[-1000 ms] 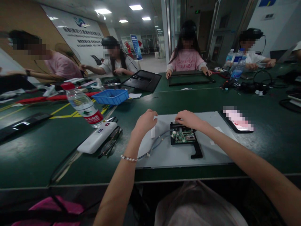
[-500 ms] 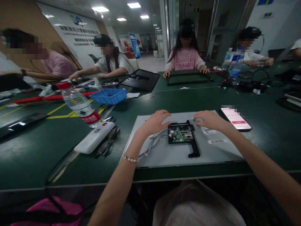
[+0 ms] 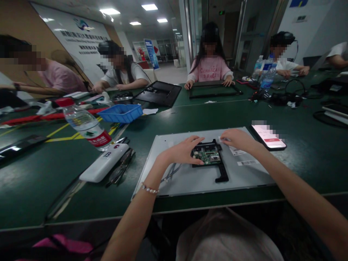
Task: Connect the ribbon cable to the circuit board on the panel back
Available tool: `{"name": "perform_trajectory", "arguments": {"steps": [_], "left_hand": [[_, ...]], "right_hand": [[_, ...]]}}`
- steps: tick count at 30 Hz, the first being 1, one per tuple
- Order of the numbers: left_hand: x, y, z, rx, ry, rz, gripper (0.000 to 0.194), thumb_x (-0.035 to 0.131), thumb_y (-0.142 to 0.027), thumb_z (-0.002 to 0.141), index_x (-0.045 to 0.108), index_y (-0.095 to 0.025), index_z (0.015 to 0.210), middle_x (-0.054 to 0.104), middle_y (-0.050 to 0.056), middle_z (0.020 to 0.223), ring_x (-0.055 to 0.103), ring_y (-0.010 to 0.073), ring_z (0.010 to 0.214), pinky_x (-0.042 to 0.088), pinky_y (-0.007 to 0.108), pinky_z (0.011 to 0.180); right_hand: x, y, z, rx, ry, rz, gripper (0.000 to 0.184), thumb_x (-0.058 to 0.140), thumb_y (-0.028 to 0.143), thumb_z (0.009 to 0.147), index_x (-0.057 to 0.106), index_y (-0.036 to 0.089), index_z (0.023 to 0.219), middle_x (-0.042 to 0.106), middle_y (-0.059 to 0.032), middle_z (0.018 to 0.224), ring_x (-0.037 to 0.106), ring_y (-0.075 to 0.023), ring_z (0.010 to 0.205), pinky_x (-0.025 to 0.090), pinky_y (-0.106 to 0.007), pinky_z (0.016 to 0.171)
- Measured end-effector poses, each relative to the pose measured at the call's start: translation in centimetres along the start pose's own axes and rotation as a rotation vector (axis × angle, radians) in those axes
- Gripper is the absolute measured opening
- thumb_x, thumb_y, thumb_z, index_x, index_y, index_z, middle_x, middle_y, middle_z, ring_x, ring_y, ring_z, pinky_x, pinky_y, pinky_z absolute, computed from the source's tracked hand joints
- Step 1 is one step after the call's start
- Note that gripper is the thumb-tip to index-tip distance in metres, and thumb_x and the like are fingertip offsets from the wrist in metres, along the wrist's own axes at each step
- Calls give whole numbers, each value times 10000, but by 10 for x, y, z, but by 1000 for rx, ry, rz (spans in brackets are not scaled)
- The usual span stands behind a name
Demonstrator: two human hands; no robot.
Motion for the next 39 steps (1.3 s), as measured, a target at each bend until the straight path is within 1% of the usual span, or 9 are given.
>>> {"name": "perform_trajectory", "arguments": {"steps": [5, 8, 10, 14, 17, 21, 27, 34, 39], "left_hand": [[2, -1, 0, 1, 7, -28, 939, 641, -587, 746, 188, -208, 1477, 351, 124, 1435, 402, 276, 1293, 319, 372, 1075], [4, 0, 0, -12, 10, -23, 945, 640, -591, 743, 191, -199, 1476, 366, 128, 1417, 412, 278, 1279, 326, 369, 1065], [5, 1, 1, -21, 15, -15, 952, 635, -597, 743, 192, -179, 1475, 365, 138, 1416, 411, 281, 1280, 325, 369, 1066], [8, 1, 2, -18, 14, 6, 948, 626, -603, 745, 210, -146, 1464, 376, 154, 1412, 399, 288, 1288, 315, 371, 1073], [9, 2, 2, -11, 6, 21, 943, 624, -604, 744, 222, -134, 1457, 388, 162, 1403, 399, 291, 1288, 311, 367, 1073], [9, 2, 2, 0, 5, 27, 938, 618, -611, 747, 227, -134, 1455, 395, 164, 1399, 406, 298, 1279, 319, 379, 1068], [9, 2, 2, 11, -1, 30, 931, 618, -613, 748, 229, -140, 1450, 404, 159, 1399, 412, 296, 1276, 319, 386, 1068], [8, 1, 2, 5, -12, 17, 922, 626, -603, 742, 241, -156, 1451, 407, 151, 1400, 413, 292, 1277, 322, 390, 1067], [6, -1, 1, 1, 3, 12, 925, 622, -606, 747, 221, -177, 1462, 350, 147, 1454, 371, 297, 1316, 304, 394, 1078]], "right_hand": [[-8, 7, -1, 16, -60, -72, 238, 475, 214, 914, 700, 191, 988, 706, -75, 1038, 640, -240, 962, 482, -353, 817], [-20, 20, 3, 3, -150, -66, 244, 462, 226, 928, 689, 190, 1011, 698, -66, 1058, 636, -221, 960, 479, -333, 809], [-24, 33, 9, -28, -173, -65, 246, 457, 221, 932, 685, 185, 1017, 696, -64, 1059, 632, -210, 962, 471, -317, 814], [-18, 53, 23, -75, -88, -111, 226, 481, 189, 911, 700, 161, 957, 712, -85, 976, 639, -221, 939, 456, -304, 786], [-8, 60, 26, -64, -30, -119, 216, 491, 166, 894, 706, 160, 899, 717, -89, 912, 647, -221, 892, 446, -291, 738], [-3, 61, 23, -62, -38, -109, 222, 480, 152, 894, 701, 158, 921, 714, -98, 920, 646, -211, 869, 434, -283, 716], [-4, 60, 22, -85, -87, -140, 230, 468, 139, 902, 696, 137, 873, 708, -119, 887, 639, -216, 868, 431, -305, 761], [2, 54, 22, -32, -32, 74, 244, 466, 249, 918, 696, 197, 983, 711, -72, 1002, 633, -209, 954, 464, -306, 828], [-20, 44, 12, 1, -92, 154, 272, 476, 272, 906, 697, 178, 1034, 703, -80, 1068, 629, -226, 999, 467, -350, 892]]}}
Point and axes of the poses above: each hand's wrist, its own z-axis towards the middle knuckle, its own x-axis out of the palm, y = z × x, the point moved 2 cm from there along z, towards the middle knuckle
